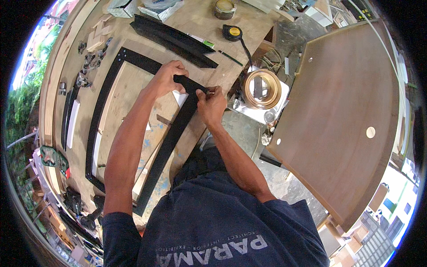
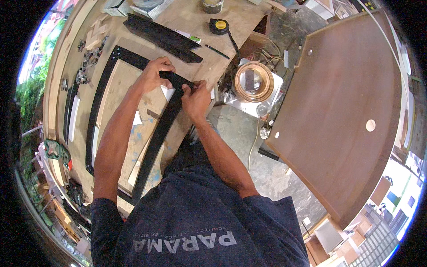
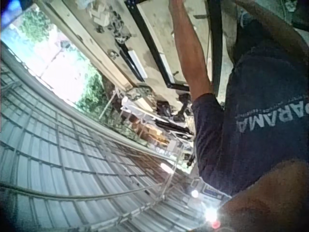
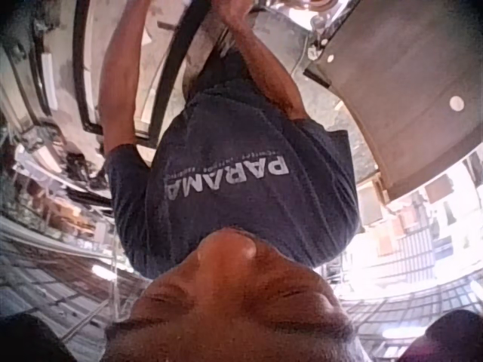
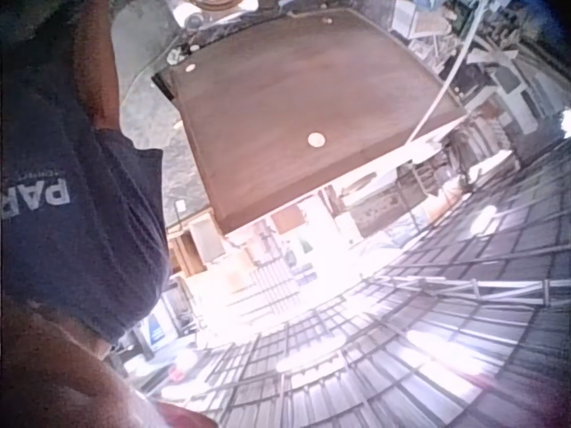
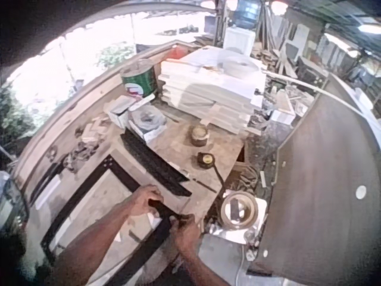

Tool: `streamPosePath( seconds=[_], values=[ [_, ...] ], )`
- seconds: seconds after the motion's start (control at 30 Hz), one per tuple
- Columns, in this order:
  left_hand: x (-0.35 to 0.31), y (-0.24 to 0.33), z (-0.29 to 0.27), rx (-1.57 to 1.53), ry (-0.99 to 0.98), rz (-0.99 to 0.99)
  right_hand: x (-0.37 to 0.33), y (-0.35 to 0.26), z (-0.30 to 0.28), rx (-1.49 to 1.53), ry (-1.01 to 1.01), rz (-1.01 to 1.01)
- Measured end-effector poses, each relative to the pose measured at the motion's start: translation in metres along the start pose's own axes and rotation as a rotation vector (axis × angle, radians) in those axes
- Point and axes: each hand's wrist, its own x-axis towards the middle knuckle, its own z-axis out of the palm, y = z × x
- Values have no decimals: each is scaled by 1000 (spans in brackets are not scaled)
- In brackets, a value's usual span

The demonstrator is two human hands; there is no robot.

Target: The person positions black frame components on a workbench, aligns them with wooden blocks, and drills a hole into one of the pieces using a power drill.

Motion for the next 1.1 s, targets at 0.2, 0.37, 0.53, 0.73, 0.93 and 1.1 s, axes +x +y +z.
streamPosePath(
  seconds=[0.2, 0.37, 0.53, 0.73, 0.93, 1.1],
  values=[
    [-3, 2, 2, -43, 6, -36, 0, -1, 0, 86, 32, 23],
    [-9, 8, 4, -115, 51, -90, 0, 3, 6, 60, 98, 20],
    [-14, 14, 1, -69, 28, -74, 4, 4, 2, 137, 39, 54],
    [-38, 38, 23, 205, 182, -21, 9, 6, -8, 33, -2, 41],
    [-60, 44, 72, 472, 136, -184, 2, -1, -1, 22, 75, 24],
    [-54, 55, 96, 445, 246, -223, 2, 3, 6, -1, 160, 63]
  ],
)
